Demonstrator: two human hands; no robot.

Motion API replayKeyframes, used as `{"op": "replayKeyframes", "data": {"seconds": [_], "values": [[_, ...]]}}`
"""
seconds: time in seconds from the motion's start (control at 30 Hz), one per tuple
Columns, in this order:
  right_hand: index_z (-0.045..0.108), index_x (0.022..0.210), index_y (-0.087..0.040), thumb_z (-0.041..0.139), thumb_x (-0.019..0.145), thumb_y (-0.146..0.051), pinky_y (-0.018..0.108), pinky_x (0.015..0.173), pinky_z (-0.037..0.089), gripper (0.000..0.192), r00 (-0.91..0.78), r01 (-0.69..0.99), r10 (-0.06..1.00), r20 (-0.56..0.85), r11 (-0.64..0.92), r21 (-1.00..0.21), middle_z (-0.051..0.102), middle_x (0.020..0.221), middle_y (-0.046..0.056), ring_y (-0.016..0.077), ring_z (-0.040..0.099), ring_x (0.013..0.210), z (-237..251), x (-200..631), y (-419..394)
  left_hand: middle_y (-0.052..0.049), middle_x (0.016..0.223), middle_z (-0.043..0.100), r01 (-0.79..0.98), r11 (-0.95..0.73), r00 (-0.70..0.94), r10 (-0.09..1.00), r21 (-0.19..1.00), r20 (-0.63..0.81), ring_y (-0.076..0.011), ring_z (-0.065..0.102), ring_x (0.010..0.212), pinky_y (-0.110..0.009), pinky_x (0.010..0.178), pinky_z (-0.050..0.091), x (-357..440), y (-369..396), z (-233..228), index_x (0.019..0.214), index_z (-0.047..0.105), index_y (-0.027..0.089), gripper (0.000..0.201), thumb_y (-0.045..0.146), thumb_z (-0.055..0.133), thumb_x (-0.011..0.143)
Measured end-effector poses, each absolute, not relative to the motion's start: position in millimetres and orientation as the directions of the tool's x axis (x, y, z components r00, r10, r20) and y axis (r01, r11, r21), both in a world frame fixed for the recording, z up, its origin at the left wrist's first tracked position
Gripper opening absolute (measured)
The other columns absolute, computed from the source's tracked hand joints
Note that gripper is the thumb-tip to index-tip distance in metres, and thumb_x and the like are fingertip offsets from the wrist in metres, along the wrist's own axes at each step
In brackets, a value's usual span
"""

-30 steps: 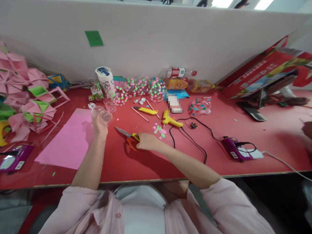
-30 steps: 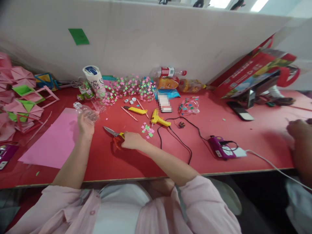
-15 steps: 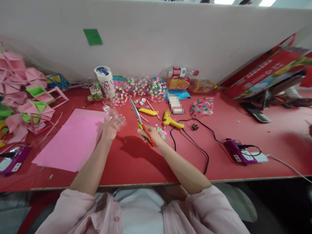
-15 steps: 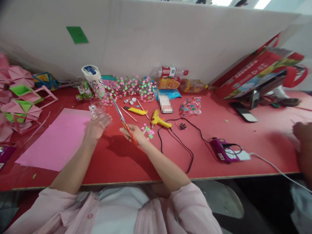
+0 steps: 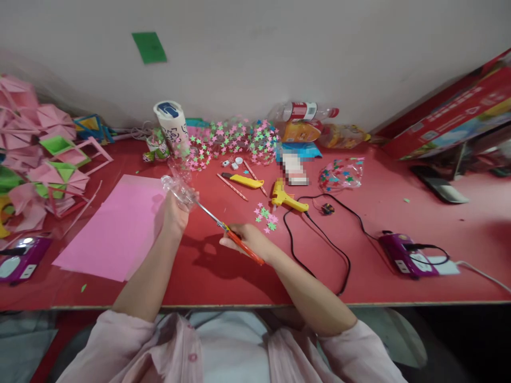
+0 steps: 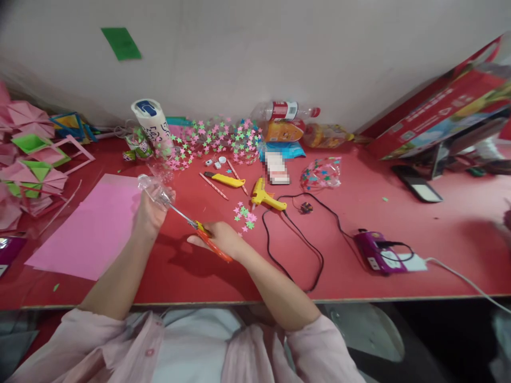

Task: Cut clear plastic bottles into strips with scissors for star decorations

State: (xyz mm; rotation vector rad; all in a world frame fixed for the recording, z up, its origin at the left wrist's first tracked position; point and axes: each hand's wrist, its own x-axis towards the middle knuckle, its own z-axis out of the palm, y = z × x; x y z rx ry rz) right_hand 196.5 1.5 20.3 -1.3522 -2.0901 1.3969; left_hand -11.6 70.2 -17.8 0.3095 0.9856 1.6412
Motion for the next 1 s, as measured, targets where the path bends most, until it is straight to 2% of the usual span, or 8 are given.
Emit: {"op": "replayKeyframes", "data": {"seconds": [0.2,0.33,0.5,0.6,1.0], "values": [[0.042,0.063,-0.021,0.051,0.075,-0.075,0.025,0.051,0.033,0.056,-0.532,0.542,0.748,-0.397,-0.06,-0.838,0.041,0.046,-0.006,0.0099,0.042,0.045,30.1,198.9,-3.8,0.001,0.063,0.066,-0.678,-0.069,-0.37,0.892,0.732,-0.259,-0.0129,0.067,0.06,-0.028,0.068,0.056,-13.6,71.5,-8.2,0.076,0.055,0.019,0.011,0.025,0.05,0.084],[0.041,0.06,-0.021,0.053,0.073,-0.076,0.024,0.05,0.029,0.058,-0.498,0.629,0.743,-0.447,-0.045,-0.776,0.038,0.045,-0.007,0.0087,0.039,0.045,35.5,198.1,-5.1,0.0,0.065,0.067,-0.647,-0.058,-0.38,0.889,0.76,-0.256,-0.0135,0.067,0.06,-0.031,0.07,0.057,-9.5,66.7,-2.4,0.08,0.055,0.019,0.012,0.027,0.049,0.085],[0.041,0.06,-0.02,0.053,0.073,-0.076,0.023,0.048,0.029,0.058,-0.48,0.634,0.748,-0.459,-0.066,-0.77,0.039,0.045,-0.007,0.0082,0.04,0.044,31.1,193.4,-6.4,0.0,0.067,0.067,-0.584,-0.076,-0.377,0.907,0.808,-0.187,-0.0155,0.068,0.062,-0.032,0.069,0.057,-1.6,61.9,-4.0,0.088,0.054,0.019,0.015,0.032,0.058,0.08],[0.047,0.065,-0.02,0.051,0.074,-0.076,0.023,0.047,0.033,0.057,-0.467,0.603,0.756,-0.459,-0.108,-0.791,0.045,0.047,-0.006,0.0088,0.043,0.041,25.7,192.7,-5.7,0.001,0.065,0.065,-0.573,-0.075,-0.357,0.919,0.816,-0.167,-0.0165,0.069,0.061,-0.033,0.069,0.057,1.6,62.9,-9.0,0.087,0.052,0.019,0.018,0.031,0.061,0.077],[0.051,0.069,-0.019,0.052,0.075,-0.073,0.023,0.046,0.037,0.054,-0.493,0.56,0.726,-0.479,-0.156,-0.814,0.043,0.043,-0.007,0.0093,0.044,0.036,22.2,194.3,-3.0,0.002,0.064,0.064,-0.558,-0.12,-0.373,0.92,0.821,-0.119,-0.0186,0.071,0.066,-0.036,0.074,0.057,3.2,64.5,-14.2,0.088,0.05,0.02,0.023,0.032,0.065,0.075]]}}
